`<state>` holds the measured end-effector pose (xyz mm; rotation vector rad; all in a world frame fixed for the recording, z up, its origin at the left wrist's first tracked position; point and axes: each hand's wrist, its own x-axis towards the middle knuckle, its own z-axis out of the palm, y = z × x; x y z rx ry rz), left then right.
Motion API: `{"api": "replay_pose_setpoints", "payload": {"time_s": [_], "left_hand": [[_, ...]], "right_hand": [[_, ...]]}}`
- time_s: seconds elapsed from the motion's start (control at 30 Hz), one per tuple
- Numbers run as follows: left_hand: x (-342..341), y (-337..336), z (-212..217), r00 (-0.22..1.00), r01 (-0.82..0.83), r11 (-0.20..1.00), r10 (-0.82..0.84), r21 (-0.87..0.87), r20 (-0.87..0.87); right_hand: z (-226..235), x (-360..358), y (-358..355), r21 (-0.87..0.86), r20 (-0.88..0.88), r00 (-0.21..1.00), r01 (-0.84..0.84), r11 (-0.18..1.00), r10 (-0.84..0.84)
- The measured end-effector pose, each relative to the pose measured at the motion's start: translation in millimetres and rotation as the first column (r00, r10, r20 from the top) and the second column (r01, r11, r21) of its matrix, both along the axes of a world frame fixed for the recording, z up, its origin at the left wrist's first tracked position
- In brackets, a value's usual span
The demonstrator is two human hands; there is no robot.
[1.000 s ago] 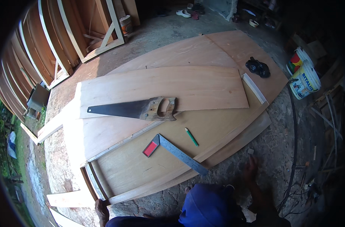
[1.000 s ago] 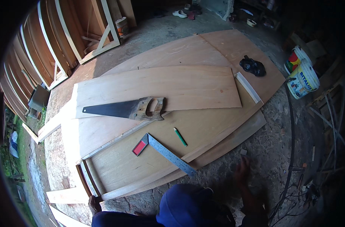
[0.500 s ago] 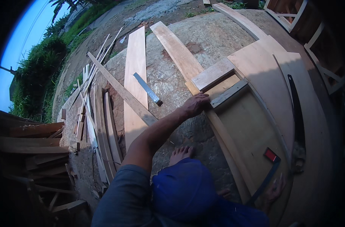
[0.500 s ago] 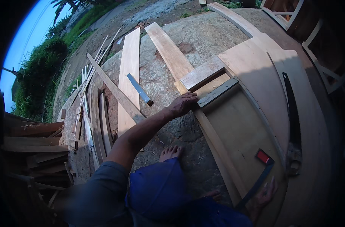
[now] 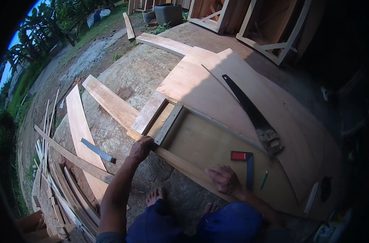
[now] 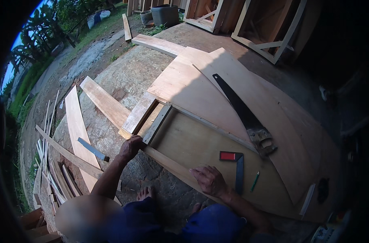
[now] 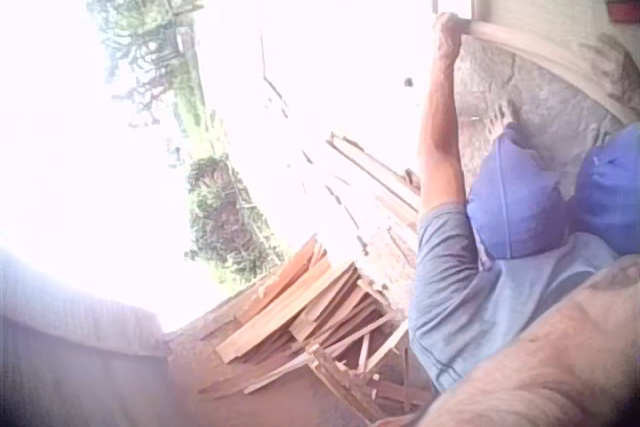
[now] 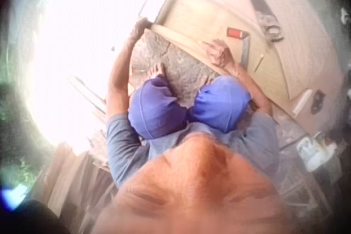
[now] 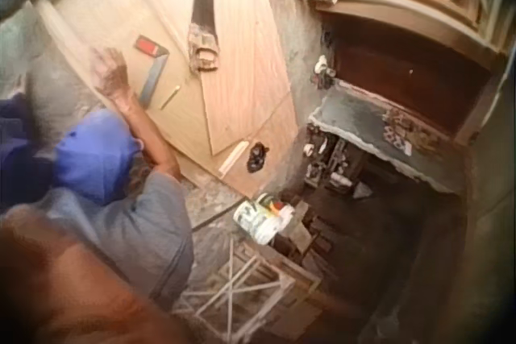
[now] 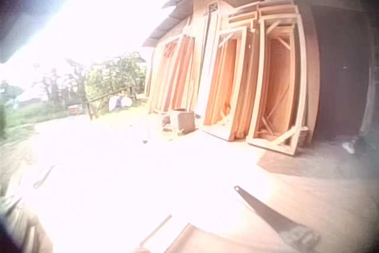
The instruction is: The person measures and marks a wooden plank using a try square and pencil, then saws the plank to size. They fit the cut piece into a wooden frame and use a hammer to tap it into place.
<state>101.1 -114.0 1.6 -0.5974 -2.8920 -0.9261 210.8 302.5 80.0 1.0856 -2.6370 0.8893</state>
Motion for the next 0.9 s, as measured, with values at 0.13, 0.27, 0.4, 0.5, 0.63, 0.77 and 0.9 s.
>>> {"api": "replay_pose_setpoints", "payload": {"time_s": [0.13, 0.27, 0.4, 0.5, 0.63, 0.77, 0.9], "left_hand": [[-6, 25, 15, 0.999, 0.036, 0.999, -0.037, 0.020, 0.012], [0, 20, 0, 0.999, 0.013, 0.999, -0.012, -0.033, 0.051], [-2, -31, -32, 0.996, 0.040, 0.999, -0.037, 0.034, -0.086], [-7, -25, -28, 0.998, 0.029, 0.995, -0.023, -0.092, 0.063], [-8, -14, -26, 0.989, 0.082, 0.988, -0.098, -0.133, -0.113], [-9, 15, -7, 0.998, 0.064, 0.987, -0.059, -0.145, 0.035], [-6, -2, 2, 1.000, 0.015, 0.990, -0.013, -0.140, 0.021]], "right_hand": [[-21, 37, 46, -0.040, 0.064, 0.971, 0.235, 0.971, -0.232], [-30, 88, 96, -0.071, 0.080, 0.861, 0.508, 0.858, -0.503], [-75, 98, 174, -0.352, 0.617, 0.478, 0.878, 0.325, -0.625], [-116, 105, 250, -0.401, 0.916, 0.335, 0.784, -0.474, -0.221], [-148, 98, 312, -0.411, 0.868, 0.464, 0.470, -0.781, -0.177], [-151, 79, 318, -0.462, 0.803, 0.543, 0.306, -0.833, -0.245], [-129, 89, 242, -0.464, 0.826, 0.497, 0.334, -0.821, -0.265]]}}
